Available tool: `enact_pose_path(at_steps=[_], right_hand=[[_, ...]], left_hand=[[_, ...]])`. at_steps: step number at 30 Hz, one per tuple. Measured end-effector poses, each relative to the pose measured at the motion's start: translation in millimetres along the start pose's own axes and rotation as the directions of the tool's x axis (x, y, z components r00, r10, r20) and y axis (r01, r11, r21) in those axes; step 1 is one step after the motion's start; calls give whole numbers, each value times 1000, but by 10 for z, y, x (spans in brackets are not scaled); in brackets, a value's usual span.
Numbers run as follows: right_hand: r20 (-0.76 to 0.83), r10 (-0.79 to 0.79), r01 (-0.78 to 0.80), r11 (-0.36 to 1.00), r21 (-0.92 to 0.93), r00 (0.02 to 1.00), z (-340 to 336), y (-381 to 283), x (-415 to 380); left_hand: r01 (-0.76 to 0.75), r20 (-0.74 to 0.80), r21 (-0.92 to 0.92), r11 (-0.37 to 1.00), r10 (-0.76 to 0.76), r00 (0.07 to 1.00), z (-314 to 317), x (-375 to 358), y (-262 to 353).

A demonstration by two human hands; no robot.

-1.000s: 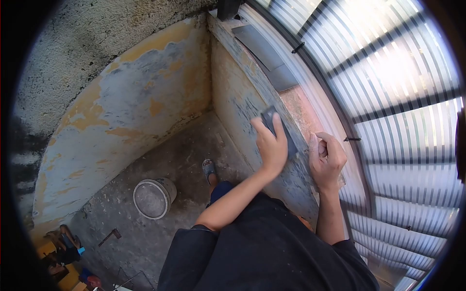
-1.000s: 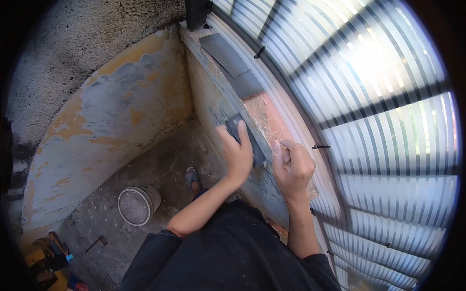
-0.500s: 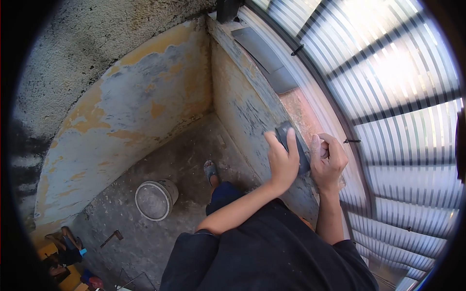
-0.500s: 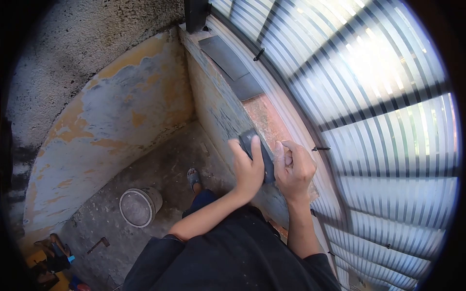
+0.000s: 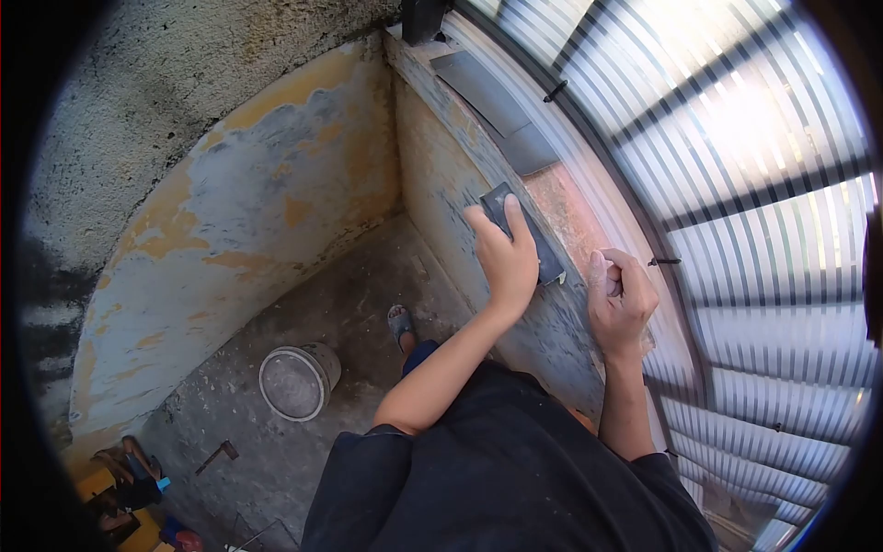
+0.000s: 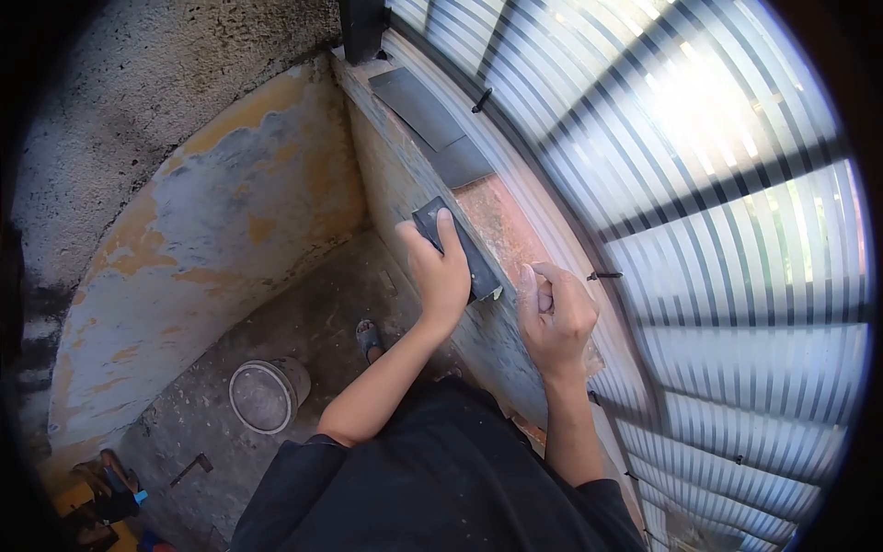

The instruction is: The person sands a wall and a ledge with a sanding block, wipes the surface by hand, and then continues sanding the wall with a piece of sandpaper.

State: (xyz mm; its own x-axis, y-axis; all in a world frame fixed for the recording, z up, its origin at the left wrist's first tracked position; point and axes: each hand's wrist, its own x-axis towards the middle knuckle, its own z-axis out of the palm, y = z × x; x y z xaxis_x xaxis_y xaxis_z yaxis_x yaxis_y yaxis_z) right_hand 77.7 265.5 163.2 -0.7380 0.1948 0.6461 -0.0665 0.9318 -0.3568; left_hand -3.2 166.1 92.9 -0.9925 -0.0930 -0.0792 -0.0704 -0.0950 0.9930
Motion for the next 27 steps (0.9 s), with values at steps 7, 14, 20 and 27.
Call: enact_pose_path(at_steps=[7, 14, 20, 27], right_hand=[[10, 22, -22, 1000, -9, 1000, 5, 0, -4], [18, -8, 8, 1000, -21, 1000, -4, 0, 9], [8, 7, -7, 1000, -11, 1000, 8, -15, -2], [18, 17, -17, 1000, -27, 1000, 16, -31, 25]], left_hand=[[-70, 30, -6, 998, 70, 997, 69, -350, -43], [-111, -22, 18, 994, 112, 993, 58, -324, -16], [-103, -72, 33, 994, 105, 992, -12, 237, 32], [-179, -13, 21, 984, 180, 984, 37, -112, -44]])
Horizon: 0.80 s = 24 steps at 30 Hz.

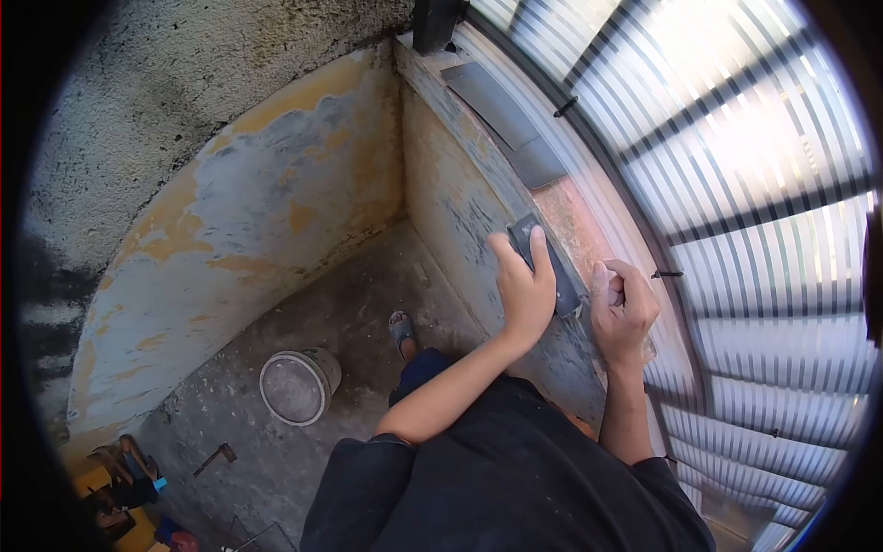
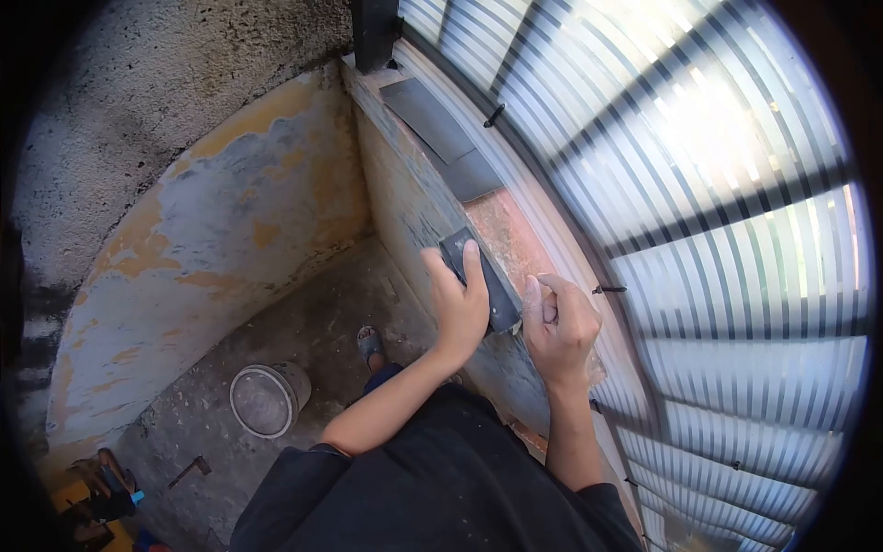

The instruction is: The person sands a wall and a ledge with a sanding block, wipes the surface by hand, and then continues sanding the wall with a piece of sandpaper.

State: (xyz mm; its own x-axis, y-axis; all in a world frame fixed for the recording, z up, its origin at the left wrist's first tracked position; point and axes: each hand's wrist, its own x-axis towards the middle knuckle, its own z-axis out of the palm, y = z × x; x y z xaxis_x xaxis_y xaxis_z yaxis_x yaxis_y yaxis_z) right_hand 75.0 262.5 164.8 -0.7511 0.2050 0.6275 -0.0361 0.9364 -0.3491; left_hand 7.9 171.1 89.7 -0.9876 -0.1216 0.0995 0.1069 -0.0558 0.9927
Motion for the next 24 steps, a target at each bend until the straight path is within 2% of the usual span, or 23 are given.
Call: enact_pose_path(at_steps=[7, 11, 12, 13, 14, 15, 17, 18, 20, 21, 22, 24], right_hand=[[23, -9, 9, 1000, -3, 1000, 17, -40, 7], [77, -46, 49, 998, -34, 996, 101, -174, 124], [100, -56, 60, 997, -38, 993, 151, -222, 173], [99, -55, 60, 997, -43, 994, 220, -261, 252], [80, -134, 138, 989, -46, 988, 312, -292, 359], [64, -210, 213, 976, -53, 976, 393, -322, 454], [89, -219, 224, 973, -55, 972, 537, -402, 619], [100, -237, 242, 969, -47, 966, 614, -439, 705], [121, -257, 267, 960, -78, 959, 737, -499, 861], [147, -286, 302, 948, -97, 947, 790, -511, 949], [143, -282, 298, 949, -107, 949, 846, -507, 1017], [213, -290, 320, 940, -122, 933, 977, -481, 1107]], left_hand=[[149, -102, 86, 985, -141, 985, -269, 1601, -33], [128, -37, 41, 991, -126, 991, -248, 1226, 132], [32, -27, -42, 999, -33, 999, -165, 1007, 5], [43, -15, -59, 997, -43, 999, -138, 899, -26], [55, 0, -75, 996, -55, 998, -133, 863, -45], [62, 9, -79, 995, -61, 998, -154, 992, -22], [94, -48, -7, 996, -95, 994, -227, 1434, 38], [94, -37, -8, 996, -94, 995, -259, 1610, 12], [67, -81, 103, 992, -59, 995, -296, 1875, -14], [101, -59, 95, 990, -96, 994, -310, 1789, 47], [97, -22, 7, 995, -96, 995, -287, 1630, 35], [70, -15, 10, 998, -70, 997, -232, 1232, -26]])
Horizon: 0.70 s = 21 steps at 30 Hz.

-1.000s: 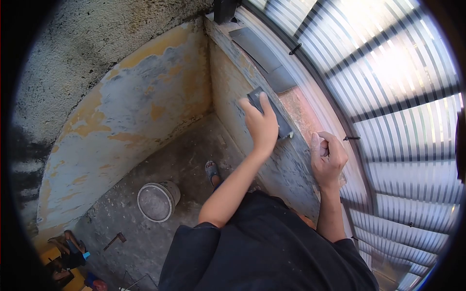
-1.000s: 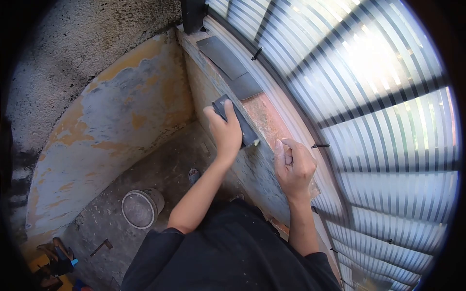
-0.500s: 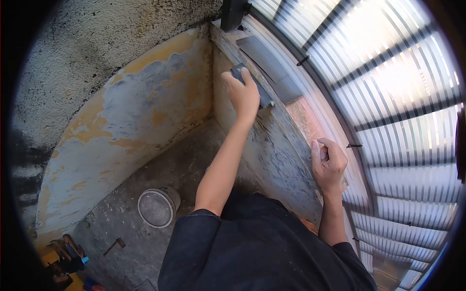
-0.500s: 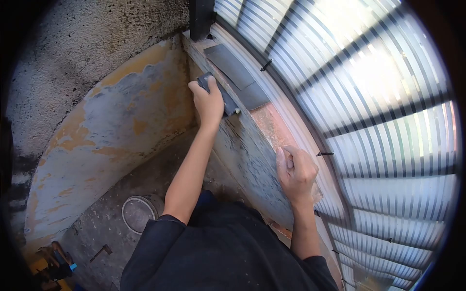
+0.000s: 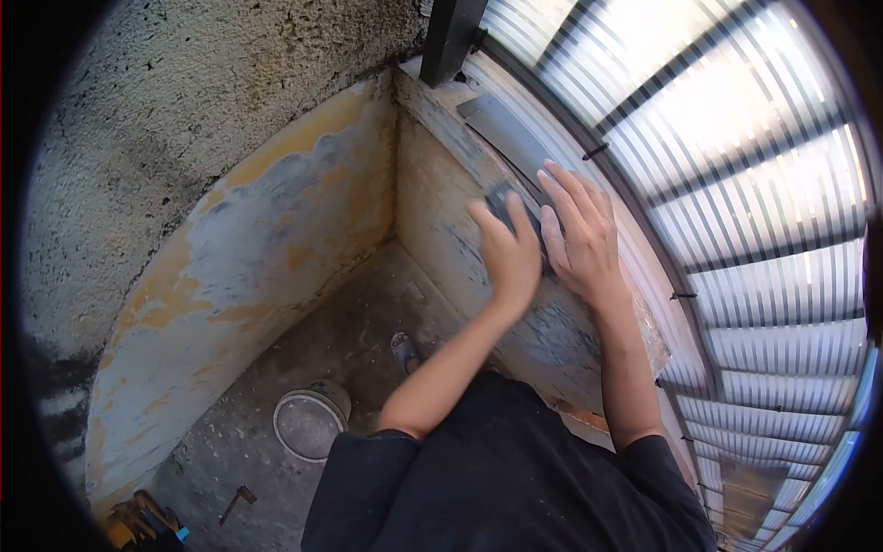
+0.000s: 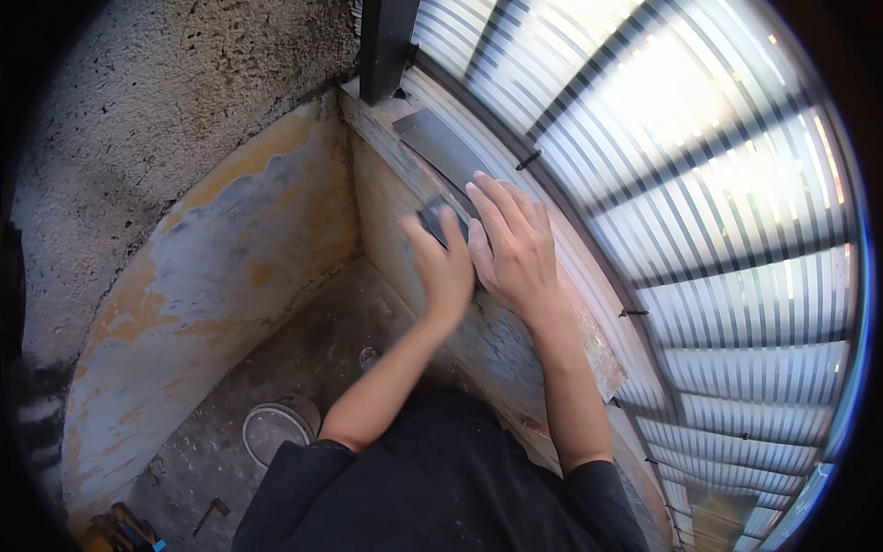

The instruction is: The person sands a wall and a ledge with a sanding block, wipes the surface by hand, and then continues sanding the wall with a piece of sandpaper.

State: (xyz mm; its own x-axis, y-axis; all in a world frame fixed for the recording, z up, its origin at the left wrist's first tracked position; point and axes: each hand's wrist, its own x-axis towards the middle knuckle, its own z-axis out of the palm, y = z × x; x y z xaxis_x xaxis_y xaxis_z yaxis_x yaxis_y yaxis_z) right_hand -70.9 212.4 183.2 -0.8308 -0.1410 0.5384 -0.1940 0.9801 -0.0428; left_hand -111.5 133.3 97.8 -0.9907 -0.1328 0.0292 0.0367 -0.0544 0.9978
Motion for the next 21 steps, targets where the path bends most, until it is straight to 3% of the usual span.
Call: enact_pose_path(at_steps=[2, 4, 6, 10, 12, 15, 18, 21], right_hand=[[23, 6, -6, 1000, -10, 1000, 108, 39, 61], [51, 15, -14, 1000, -20, 999, 163, 49, 68], [57, 19, -15, 998, -64, 998, 198, 44, 81], [35, 59, -57, 996, -71, 998, 215, 40, 105], [64, 62, -59, 996, -62, 996, 210, 41, 114], [81, 58, -58, 998, -6, 995, 203, 82, 86], [116, 52, -52, 999, -4, 992, 156, 62, 85], [121, 61, -66, 997, 38, 991, 149, 90, 71]], left_hand=[[-33, 87, -96, 995, 41, 995, -4, -143, -86], [8, 117, -53, 999, -2, 993, -85, 239, 3], [60, -18, -39, 997, -60, 998, -83, 691, 8], [73, 17, -49, 996, -72, 997, -83, 459, 53], [-44, 56, -62, 997, 48, 997, -35, 26, 30], [9, 94, -59, 998, -3, 996, -45, 65, 31], [110, 33, -59, 992, -108, 994, -107, 691, 93], [62, 58, -53, 997, -59, 997, -101, 542, 95]])
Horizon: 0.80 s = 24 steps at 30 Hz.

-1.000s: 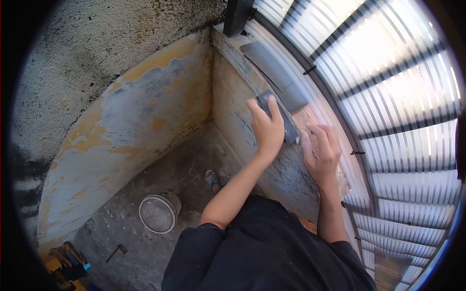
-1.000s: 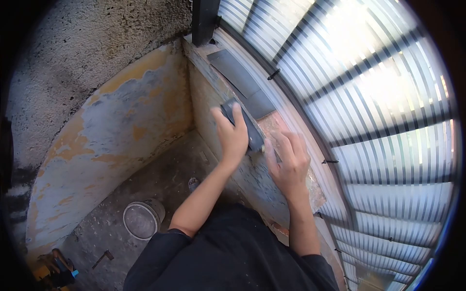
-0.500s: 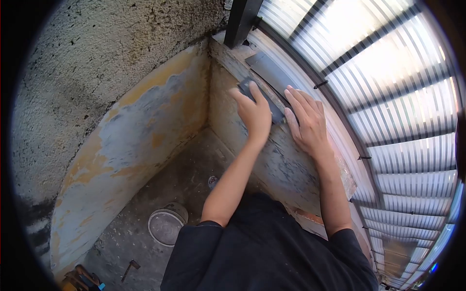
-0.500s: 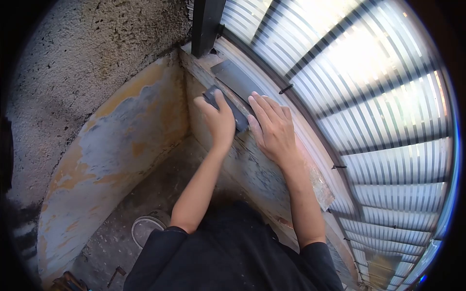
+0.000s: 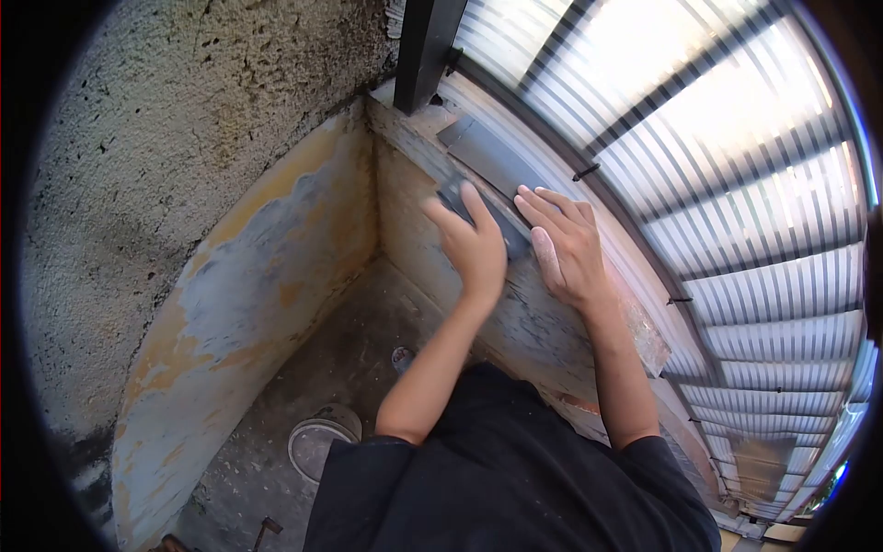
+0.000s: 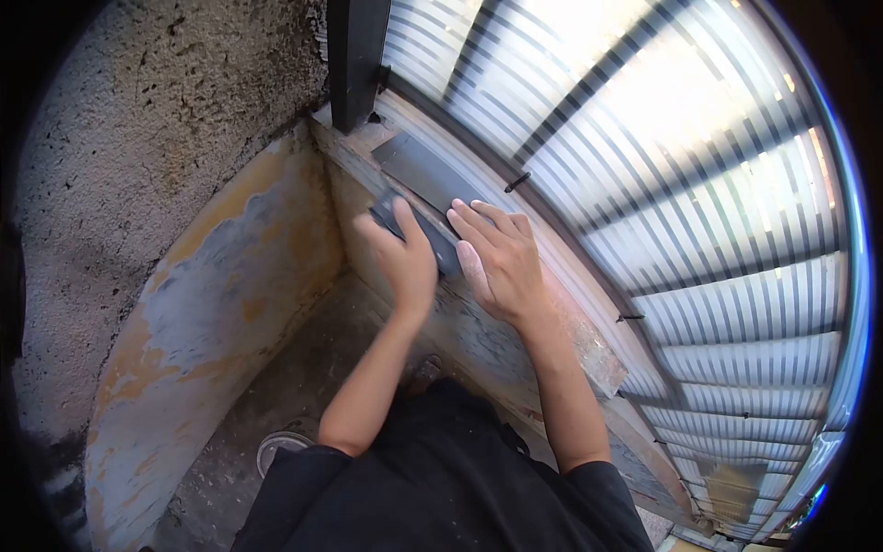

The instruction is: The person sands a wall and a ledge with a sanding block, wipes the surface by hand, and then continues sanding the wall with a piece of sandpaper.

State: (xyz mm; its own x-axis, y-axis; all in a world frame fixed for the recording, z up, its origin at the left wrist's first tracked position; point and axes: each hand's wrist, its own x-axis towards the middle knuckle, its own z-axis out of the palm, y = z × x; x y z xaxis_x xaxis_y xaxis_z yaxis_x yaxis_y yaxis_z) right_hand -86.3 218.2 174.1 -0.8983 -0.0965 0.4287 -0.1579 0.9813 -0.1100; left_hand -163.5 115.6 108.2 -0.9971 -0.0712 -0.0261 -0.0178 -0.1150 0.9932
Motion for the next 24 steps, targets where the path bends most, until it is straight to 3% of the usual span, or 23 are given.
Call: enact_pose_path(at_steps=[3, 5, 10, 14, 16, 17, 19, 22, 24], right_hand=[[10, 12, -12, 999, 52, 1000, 8, 35, -12], [14, 14, -15, 997, 73, 1000, 9, 41, -23], [14, 25, -26, 996, 79, 1000, 8, 20, -48], [5, 21, -21, 995, 94, 1000, 10, 44, -26], [8, 8, -9, 996, 88, 1000, 14, 58, -27], [6, -2, 2, 997, 82, 1000, 18, 62, -30], [6, -8, 8, 997, 74, 1000, 35, 65, -37], [4, -8, 7, 998, 56, 1000, 15, 66, -41], [2, -15, 15, 998, 53, 1000, 29, 78, -50]], left_hand=[[-122, 32, -19, 992, 122, 992, 99, -550, -61], [-79, 76, -15, 997, 80, 994, 38, -423, -90], [73, -27, 63, 995, -71, 997, -45, 199, 97], [-1, 26, 30, 1000, 0, 1000, 63, -431, -22], [-127, 48, 36, 991, 126, 991, 70, -483, -46], [-125, 44, 37, 991, 123, 991, 64, -372, -74], [31, -2, 53, 998, -31, 1000, -20, 11, 20], [13, -6, 54, 998, -12, 1000, -8, 2, 57], [-57, 29, 65, 996, 55, 998, 75, -377, -17]])
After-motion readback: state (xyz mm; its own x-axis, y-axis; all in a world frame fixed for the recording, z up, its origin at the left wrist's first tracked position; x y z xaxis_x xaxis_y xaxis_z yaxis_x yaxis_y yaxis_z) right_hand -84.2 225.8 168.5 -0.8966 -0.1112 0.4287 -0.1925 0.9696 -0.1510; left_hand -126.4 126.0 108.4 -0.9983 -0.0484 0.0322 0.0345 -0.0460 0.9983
